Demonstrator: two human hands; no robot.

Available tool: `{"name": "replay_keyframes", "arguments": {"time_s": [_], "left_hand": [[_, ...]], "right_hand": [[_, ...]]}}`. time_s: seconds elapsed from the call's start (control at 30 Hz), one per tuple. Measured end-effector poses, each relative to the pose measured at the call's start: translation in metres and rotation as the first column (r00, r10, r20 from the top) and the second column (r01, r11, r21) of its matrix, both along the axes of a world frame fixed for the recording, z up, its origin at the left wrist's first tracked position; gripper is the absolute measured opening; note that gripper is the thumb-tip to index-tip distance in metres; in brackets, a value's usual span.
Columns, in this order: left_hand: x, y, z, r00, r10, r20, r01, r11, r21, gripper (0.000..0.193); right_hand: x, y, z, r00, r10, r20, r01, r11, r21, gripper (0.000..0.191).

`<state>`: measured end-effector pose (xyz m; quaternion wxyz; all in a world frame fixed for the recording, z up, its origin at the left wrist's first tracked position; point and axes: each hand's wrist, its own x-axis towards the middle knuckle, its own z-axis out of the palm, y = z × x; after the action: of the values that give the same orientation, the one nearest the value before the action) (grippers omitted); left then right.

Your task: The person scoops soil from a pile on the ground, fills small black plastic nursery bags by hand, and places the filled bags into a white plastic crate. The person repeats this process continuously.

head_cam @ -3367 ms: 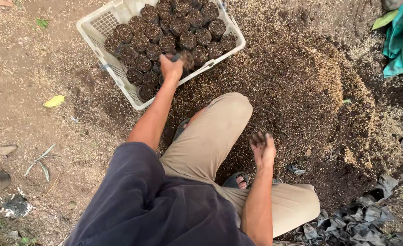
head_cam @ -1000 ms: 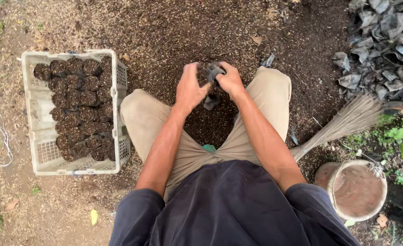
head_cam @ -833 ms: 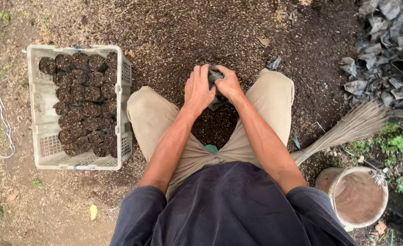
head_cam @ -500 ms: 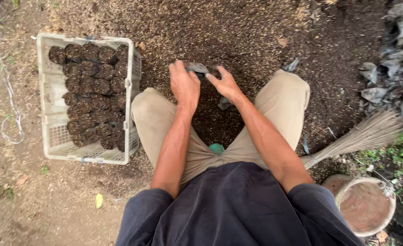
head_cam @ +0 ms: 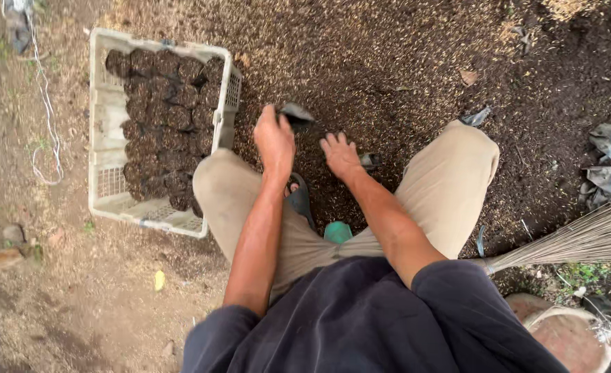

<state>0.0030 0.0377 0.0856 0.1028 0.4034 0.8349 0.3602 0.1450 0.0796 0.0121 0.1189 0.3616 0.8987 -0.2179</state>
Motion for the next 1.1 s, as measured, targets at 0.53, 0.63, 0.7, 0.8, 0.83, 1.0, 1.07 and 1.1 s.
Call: {"name": "replay_keyframes", "arguments": {"time_s": [0.53, 0.63, 0.7, 0.8, 0.83, 1.0, 1.07, 1.1], "left_hand": [[0.042, 0.03, -0.009, 0.967, -0.248, 0.048, 0.252, 0.93, -0.268, 0.013], [0.044, 0.022, -0.01, 0.936, -0.351, 0.031, 0.346, 0.898, -0.271, 0.011], [0.043, 0.015, -0.011, 0.9, -0.43, -0.07, 0.389, 0.866, -0.315, 0.013], [0.04, 0.007, -0.009, 0.901, -0.428, -0.068, 0.39, 0.869, -0.304, 0.017], [0.039, 0.006, -0.008, 0.9, -0.434, -0.048, 0.399, 0.863, -0.309, 0.022], [0.035, 0.007, 0.008, 0.929, -0.369, 0.04, 0.362, 0.879, -0.311, 0.013], [0.035, 0.009, 0.011, 0.935, -0.35, 0.052, 0.347, 0.88, -0.326, 0.017], [0.036, 0.01, 0.013, 0.938, -0.341, 0.06, 0.34, 0.879, -0.334, 0.019]], "right_hand": [[0.048, 0.042, 0.083, 0.653, -0.728, -0.208, 0.332, 0.522, -0.785, 0.05], [0.043, 0.032, 0.064, 0.556, -0.829, 0.063, 0.366, 0.176, -0.914, 0.039], [0.039, 0.029, 0.054, 0.551, -0.826, 0.119, 0.242, 0.022, -0.97, 0.042], [0.034, 0.029, 0.052, 0.433, -0.875, 0.216, 0.064, -0.21, -0.976, 0.041], [0.033, 0.031, 0.054, 0.401, -0.88, 0.255, 0.05, -0.257, -0.965, 0.04], [0.039, 0.04, 0.064, 0.517, -0.853, 0.067, -0.021, -0.091, -0.996, 0.035], [0.04, 0.037, 0.063, 0.592, -0.804, 0.06, 0.312, 0.16, -0.936, 0.033], [0.04, 0.034, 0.062, 0.624, -0.778, 0.072, 0.455, 0.287, -0.843, 0.033]]}}
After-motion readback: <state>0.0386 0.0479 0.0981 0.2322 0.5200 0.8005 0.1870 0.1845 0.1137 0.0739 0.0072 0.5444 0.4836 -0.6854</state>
